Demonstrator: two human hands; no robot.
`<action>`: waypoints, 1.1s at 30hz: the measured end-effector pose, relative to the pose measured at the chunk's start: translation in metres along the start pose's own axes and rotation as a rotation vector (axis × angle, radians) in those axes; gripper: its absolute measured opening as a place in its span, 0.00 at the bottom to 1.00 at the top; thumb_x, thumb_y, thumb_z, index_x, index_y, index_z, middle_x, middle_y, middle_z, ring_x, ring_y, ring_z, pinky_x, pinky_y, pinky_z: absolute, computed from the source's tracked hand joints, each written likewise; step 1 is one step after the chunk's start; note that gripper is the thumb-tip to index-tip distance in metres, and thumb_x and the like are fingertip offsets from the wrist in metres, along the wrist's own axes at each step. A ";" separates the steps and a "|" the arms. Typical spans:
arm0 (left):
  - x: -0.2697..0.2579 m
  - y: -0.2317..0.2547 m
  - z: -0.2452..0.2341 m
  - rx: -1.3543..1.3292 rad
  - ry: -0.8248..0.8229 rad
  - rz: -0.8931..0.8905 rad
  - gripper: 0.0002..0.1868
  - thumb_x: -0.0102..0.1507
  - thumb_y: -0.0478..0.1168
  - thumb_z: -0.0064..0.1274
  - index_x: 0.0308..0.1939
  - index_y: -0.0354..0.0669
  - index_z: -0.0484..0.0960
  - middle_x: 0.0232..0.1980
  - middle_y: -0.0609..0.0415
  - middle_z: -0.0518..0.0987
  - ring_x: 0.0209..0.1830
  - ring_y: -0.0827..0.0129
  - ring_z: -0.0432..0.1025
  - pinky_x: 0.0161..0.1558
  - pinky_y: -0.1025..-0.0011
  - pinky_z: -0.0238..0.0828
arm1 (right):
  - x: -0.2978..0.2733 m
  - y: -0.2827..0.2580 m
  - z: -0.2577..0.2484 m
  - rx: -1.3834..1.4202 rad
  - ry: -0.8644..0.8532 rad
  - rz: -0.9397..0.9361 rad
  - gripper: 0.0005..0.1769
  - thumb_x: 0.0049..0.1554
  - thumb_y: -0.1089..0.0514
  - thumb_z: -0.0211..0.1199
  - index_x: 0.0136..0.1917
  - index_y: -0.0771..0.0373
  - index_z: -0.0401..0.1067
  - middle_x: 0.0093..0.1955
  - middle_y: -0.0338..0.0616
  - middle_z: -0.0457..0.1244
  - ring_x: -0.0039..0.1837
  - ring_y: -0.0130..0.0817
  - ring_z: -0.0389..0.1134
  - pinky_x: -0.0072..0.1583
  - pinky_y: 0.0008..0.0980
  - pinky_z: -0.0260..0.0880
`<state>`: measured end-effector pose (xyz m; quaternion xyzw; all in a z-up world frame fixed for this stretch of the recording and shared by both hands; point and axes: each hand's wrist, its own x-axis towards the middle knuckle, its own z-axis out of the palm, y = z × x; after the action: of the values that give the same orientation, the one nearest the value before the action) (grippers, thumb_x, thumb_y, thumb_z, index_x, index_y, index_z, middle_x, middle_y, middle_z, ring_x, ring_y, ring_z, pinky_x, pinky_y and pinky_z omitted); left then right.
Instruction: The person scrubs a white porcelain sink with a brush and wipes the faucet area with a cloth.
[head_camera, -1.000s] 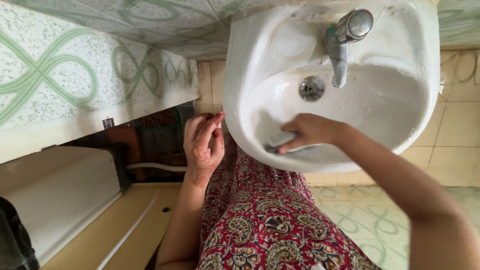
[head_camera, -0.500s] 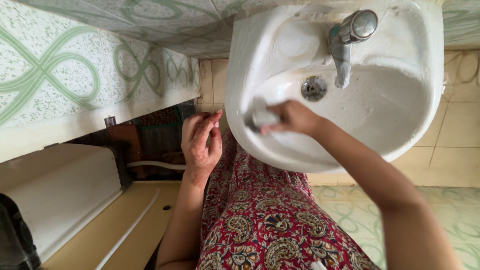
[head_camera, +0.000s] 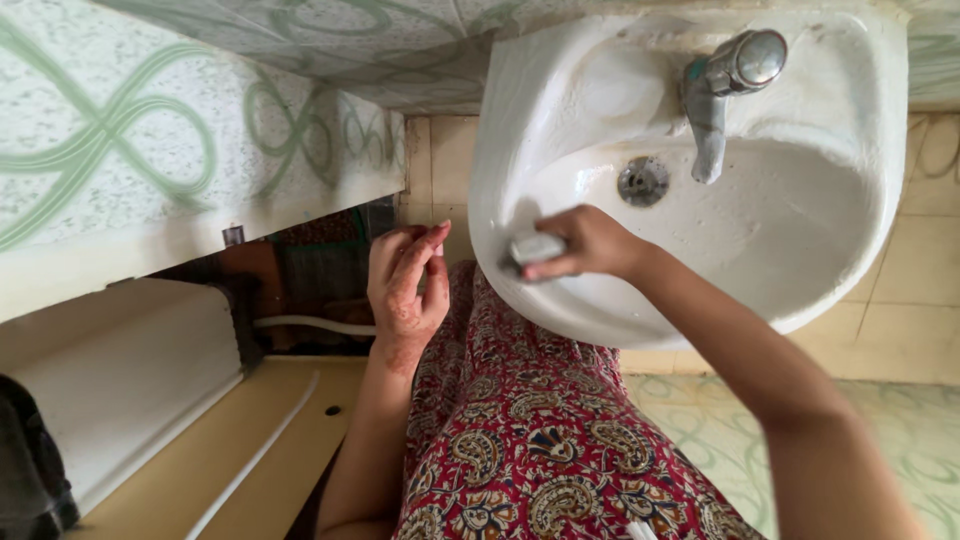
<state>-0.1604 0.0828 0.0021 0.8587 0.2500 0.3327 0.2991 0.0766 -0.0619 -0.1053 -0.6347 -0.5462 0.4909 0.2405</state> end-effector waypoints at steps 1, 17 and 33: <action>0.002 -0.001 0.001 0.008 -0.005 0.006 0.22 0.61 0.19 0.53 0.56 0.39 0.82 0.49 0.49 0.76 0.49 0.61 0.73 0.50 0.66 0.73 | -0.015 0.004 -0.002 -0.053 0.036 -0.081 0.45 0.44 0.23 0.69 0.54 0.65 0.77 0.47 0.56 0.72 0.46 0.49 0.75 0.52 0.43 0.75; 0.010 0.003 0.011 0.021 -0.022 0.046 0.20 0.62 0.20 0.55 0.56 0.39 0.82 0.49 0.49 0.77 0.49 0.57 0.73 0.51 0.63 0.73 | -0.020 -0.014 -0.004 -0.136 -0.119 0.082 0.50 0.41 0.16 0.64 0.52 0.66 0.76 0.34 0.56 0.69 0.35 0.48 0.71 0.42 0.44 0.72; 0.009 0.020 0.018 -0.004 -0.034 0.072 0.19 0.64 0.20 0.55 0.56 0.39 0.83 0.49 0.48 0.77 0.49 0.58 0.73 0.51 0.65 0.73 | -0.060 -0.024 -0.024 -0.210 -0.246 0.366 0.43 0.45 0.16 0.55 0.39 0.60 0.77 0.34 0.56 0.69 0.41 0.50 0.73 0.49 0.49 0.70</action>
<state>-0.1368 0.0686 0.0091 0.8721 0.2132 0.3291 0.2926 0.0916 -0.1051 -0.0540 -0.6801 -0.4953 0.5404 0.0119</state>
